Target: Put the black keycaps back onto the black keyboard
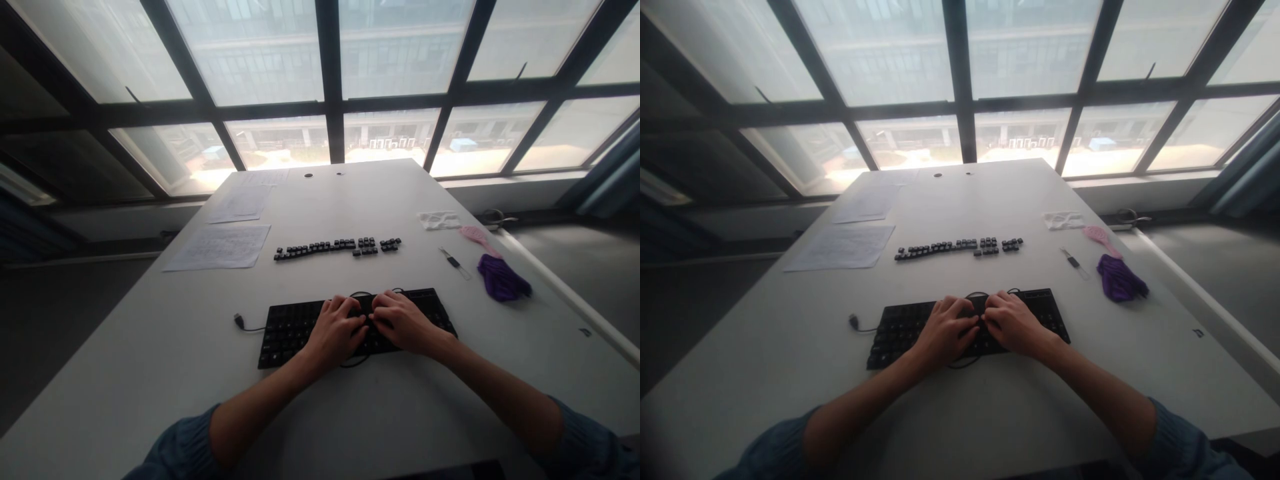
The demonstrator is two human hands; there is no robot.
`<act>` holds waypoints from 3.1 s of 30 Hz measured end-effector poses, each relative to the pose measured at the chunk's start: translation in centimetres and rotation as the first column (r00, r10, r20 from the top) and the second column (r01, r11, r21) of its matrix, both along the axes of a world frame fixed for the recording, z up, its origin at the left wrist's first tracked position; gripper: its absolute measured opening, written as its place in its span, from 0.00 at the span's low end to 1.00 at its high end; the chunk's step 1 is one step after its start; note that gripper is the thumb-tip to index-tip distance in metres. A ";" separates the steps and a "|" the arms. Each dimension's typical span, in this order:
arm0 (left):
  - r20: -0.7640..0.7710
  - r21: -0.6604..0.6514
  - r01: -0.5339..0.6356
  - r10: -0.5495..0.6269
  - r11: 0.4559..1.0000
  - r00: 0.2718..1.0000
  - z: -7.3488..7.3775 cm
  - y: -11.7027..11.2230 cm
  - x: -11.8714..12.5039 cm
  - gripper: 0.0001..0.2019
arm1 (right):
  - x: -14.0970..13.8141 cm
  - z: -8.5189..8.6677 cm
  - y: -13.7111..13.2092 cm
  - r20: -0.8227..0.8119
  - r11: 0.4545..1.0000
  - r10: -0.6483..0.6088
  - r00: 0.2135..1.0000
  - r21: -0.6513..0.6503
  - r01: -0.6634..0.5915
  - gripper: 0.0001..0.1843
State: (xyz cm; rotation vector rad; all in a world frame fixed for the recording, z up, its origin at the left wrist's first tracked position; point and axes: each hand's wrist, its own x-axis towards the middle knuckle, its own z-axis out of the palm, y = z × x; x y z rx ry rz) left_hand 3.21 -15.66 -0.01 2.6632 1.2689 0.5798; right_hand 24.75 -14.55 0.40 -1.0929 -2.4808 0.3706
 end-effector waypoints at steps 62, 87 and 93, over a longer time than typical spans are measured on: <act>0.181 0.070 -0.073 0.059 0.995 0.982 -0.8 -1.2 -2.6 0.07 | 1.7 -0.9 0.5 -0.187 0.999 0.034 0.982 -0.011 -0.036 0.11; 0.092 -0.115 -0.229 0.240 0.967 0.966 3.0 15.2 2.7 0.11 | 2.3 1.4 15.2 0.169 0.948 -0.306 0.937 0.141 0.284 0.08; 0.032 -0.140 -0.224 0.231 0.964 0.972 0.5 19.3 5.0 0.11 | 1.3 0.2 17.8 0.283 0.966 -0.240 0.929 0.161 0.201 0.08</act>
